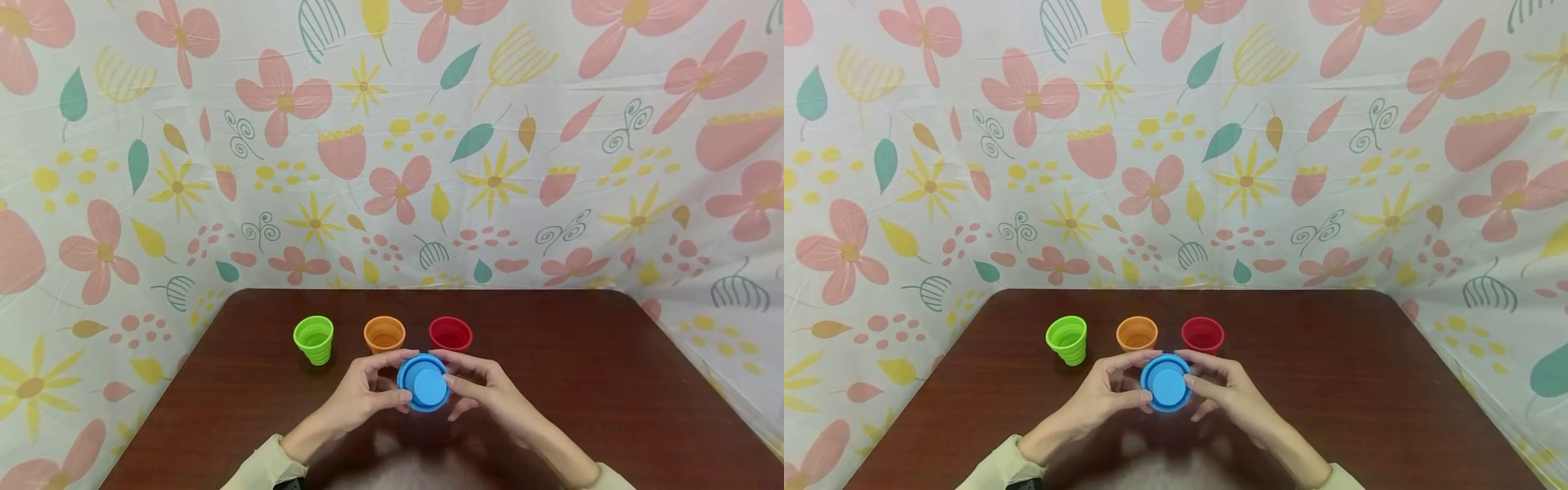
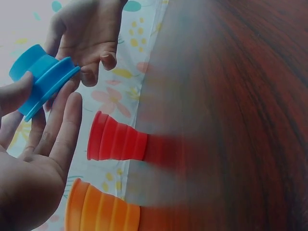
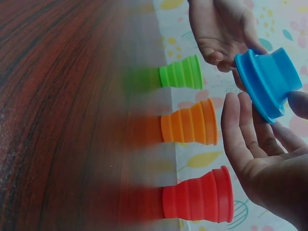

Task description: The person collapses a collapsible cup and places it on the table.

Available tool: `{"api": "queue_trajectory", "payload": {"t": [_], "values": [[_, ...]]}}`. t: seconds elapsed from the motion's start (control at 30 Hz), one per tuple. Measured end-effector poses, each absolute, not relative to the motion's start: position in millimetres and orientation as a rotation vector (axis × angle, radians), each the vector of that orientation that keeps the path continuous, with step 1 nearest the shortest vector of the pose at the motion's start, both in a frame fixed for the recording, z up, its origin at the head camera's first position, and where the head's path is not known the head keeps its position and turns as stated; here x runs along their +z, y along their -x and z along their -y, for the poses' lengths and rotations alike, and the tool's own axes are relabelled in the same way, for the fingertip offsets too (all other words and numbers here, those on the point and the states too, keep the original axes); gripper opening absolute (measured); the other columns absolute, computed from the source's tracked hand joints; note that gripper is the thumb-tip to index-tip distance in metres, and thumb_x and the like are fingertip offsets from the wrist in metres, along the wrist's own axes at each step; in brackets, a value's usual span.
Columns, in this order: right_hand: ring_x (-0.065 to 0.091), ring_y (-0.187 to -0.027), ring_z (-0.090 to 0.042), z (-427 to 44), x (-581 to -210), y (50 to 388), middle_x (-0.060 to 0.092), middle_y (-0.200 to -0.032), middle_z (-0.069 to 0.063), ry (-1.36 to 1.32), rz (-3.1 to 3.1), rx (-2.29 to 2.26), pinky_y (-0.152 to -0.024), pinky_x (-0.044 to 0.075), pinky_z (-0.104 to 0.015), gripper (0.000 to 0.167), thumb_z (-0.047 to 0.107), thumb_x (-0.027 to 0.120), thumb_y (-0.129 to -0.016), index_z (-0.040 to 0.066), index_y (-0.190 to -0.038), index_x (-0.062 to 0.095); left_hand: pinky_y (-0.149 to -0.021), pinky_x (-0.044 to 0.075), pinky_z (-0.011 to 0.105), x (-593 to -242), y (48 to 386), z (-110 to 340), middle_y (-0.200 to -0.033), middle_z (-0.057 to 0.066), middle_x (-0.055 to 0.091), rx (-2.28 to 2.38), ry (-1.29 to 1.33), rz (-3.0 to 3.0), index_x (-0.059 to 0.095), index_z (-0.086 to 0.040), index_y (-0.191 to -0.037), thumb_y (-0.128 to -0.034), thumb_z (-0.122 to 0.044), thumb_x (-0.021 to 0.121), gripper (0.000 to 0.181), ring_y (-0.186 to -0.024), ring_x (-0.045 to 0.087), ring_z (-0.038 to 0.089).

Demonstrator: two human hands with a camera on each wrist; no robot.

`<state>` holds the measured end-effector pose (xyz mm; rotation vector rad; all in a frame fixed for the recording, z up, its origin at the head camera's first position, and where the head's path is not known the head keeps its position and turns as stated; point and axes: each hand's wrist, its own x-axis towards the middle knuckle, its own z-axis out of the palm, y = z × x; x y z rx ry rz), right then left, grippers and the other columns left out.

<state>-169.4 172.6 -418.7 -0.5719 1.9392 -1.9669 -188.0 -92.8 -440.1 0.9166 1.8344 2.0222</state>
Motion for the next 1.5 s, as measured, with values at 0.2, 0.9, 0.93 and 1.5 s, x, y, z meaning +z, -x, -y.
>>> {"api": "queue_trajectory", "payload": {"t": [0.2, 0.9, 0.93, 1.5], "values": [[0.070, -0.087, -0.030, -171.1, -419.5, 170.2, 0.064, -0.116, -0.020, 0.606, -1.955, -1.974, -0.071, 0.065, -0.049, 0.045, 0.013, 0.061, -0.107, 0.001, -0.149, 0.057, -0.074, 0.065, 0.047, -437.0, 187.3, 92.0, -0.120, 0.016, 0.066, 2.030, -0.794, -1.828, 0.063, -0.007, -0.145, -0.1041, -0.008, 0.066, 0.041, -0.081, 0.076, 0.025], [0.066, -0.074, -0.018, -167.6, -418.8, 170.0, 0.062, -0.101, -0.016, 0.539, -1.906, -1.992, -0.065, 0.065, -0.041, 0.045, 0.015, 0.064, -0.106, -0.001, -0.147, 0.057, -0.065, 0.065, 0.046, -432.3, 183.4, 85.9, -0.112, 0.014, 0.069, 2.120, -0.691, -1.842, 0.068, 0.000, -0.135, -0.1027, -0.009, 0.069, 0.034, -0.080, 0.074, 0.023], [0.066, -0.074, -0.018, -167.7, -419.0, 170.0, 0.062, -0.101, -0.015, 0.542, -1.904, -1.992, -0.065, 0.065, -0.041, 0.044, 0.014, 0.064, -0.106, -0.001, -0.147, 0.057, -0.065, 0.065, 0.046, -432.3, 183.1, 85.5, -0.111, 0.014, 0.069, 2.124, -0.685, -1.842, 0.068, 0.000, -0.134, -0.1027, -0.010, 0.069, 0.033, -0.080, 0.075, 0.023], [0.068, -0.073, -0.020, -165.4, -423.0, 170.4, 0.063, -0.100, -0.017, 0.552, -1.928, -1.994, -0.068, 0.065, -0.046, 0.041, 0.015, 0.063, -0.107, -0.003, -0.144, 0.059, -0.064, 0.065, 0.044, -431.7, 182.8, 83.8, -0.115, 0.017, 0.071, 2.159, -0.648, -1.890, 0.071, 0.005, -0.128, -0.0966, -0.003, 0.075, 0.032, -0.087, 0.074, 0.029]]}}
